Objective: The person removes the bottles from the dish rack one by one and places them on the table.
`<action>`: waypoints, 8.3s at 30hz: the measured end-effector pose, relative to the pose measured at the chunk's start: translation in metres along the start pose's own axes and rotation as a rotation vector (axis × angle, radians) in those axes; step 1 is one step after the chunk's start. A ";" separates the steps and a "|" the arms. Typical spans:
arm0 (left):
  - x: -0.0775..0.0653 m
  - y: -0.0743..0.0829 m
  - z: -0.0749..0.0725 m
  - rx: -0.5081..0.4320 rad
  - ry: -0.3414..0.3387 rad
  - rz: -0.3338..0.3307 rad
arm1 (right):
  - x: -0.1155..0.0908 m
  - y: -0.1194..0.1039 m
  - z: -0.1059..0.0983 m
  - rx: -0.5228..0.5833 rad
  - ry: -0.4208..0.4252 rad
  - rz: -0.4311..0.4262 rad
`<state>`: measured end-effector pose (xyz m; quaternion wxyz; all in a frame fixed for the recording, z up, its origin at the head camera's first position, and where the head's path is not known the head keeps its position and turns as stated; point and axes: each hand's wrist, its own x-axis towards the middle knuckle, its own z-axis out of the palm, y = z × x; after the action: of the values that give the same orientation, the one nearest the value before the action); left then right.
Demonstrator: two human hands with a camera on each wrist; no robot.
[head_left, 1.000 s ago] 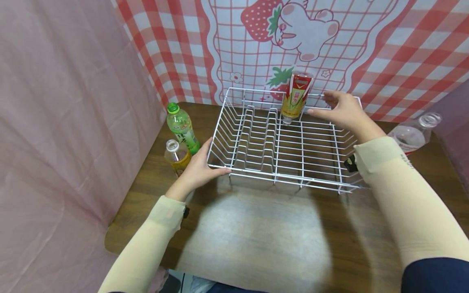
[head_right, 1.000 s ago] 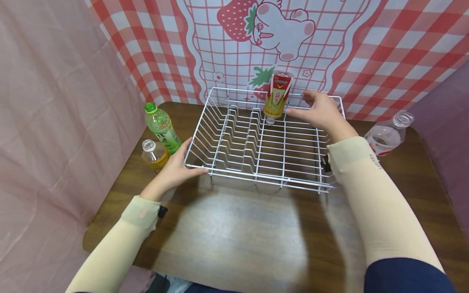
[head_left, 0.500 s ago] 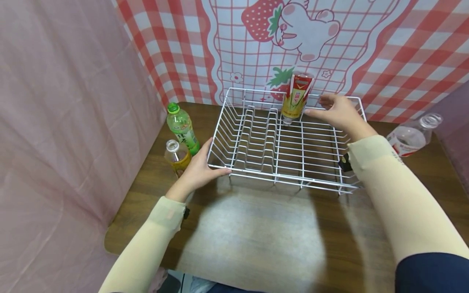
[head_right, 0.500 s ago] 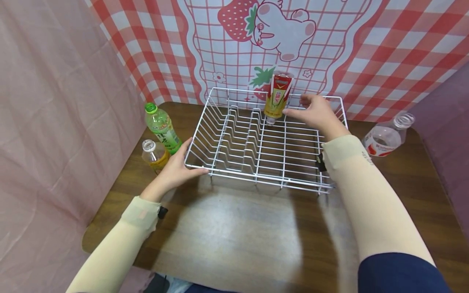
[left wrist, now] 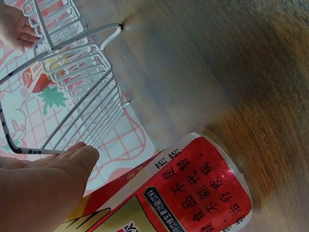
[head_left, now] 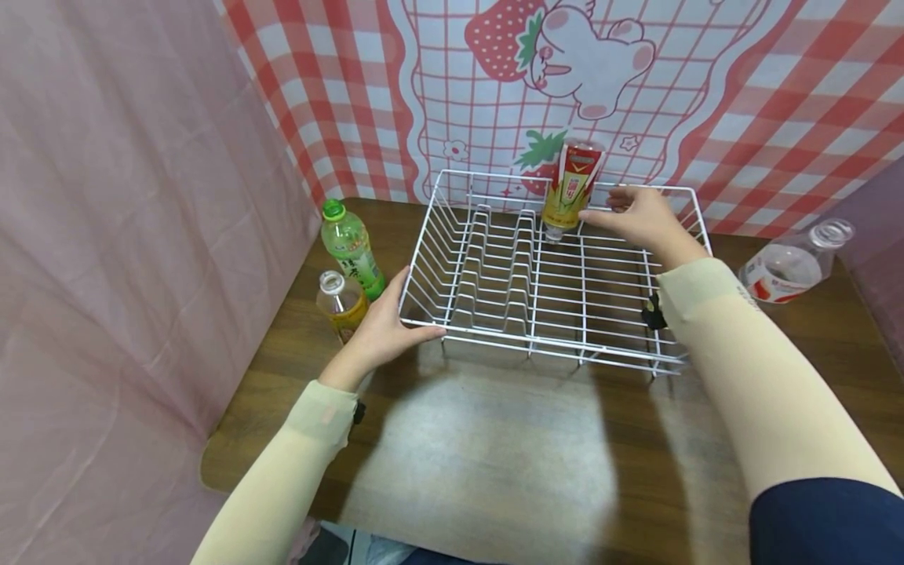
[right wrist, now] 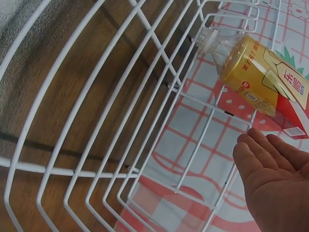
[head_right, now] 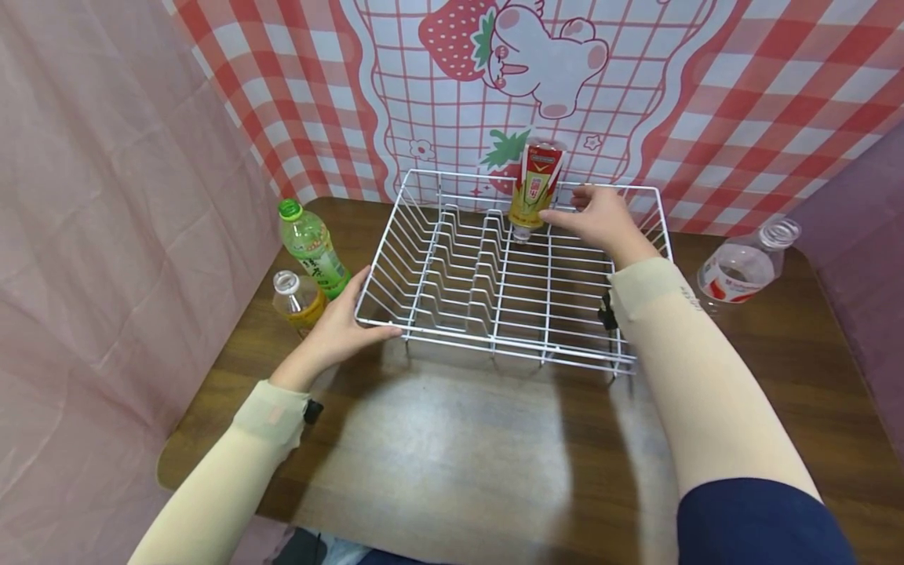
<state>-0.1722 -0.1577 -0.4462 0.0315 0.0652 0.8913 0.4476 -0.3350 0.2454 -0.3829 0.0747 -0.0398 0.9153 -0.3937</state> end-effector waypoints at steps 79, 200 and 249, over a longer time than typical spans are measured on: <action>0.002 -0.005 0.001 -0.018 0.007 0.000 | 0.045 0.014 0.044 0.214 -0.013 0.021; 0.002 0.007 -0.001 -0.010 -0.017 -0.053 | 0.037 0.010 0.012 0.399 0.011 -0.007; 0.002 0.006 -0.001 -0.005 0.000 -0.022 | 0.006 -0.017 -0.009 0.293 -0.020 -0.098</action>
<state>-0.1735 -0.1541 -0.4406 0.0364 0.0554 0.8909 0.4493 -0.3420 0.2394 -0.3653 0.0695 -0.0770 0.8442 -0.5258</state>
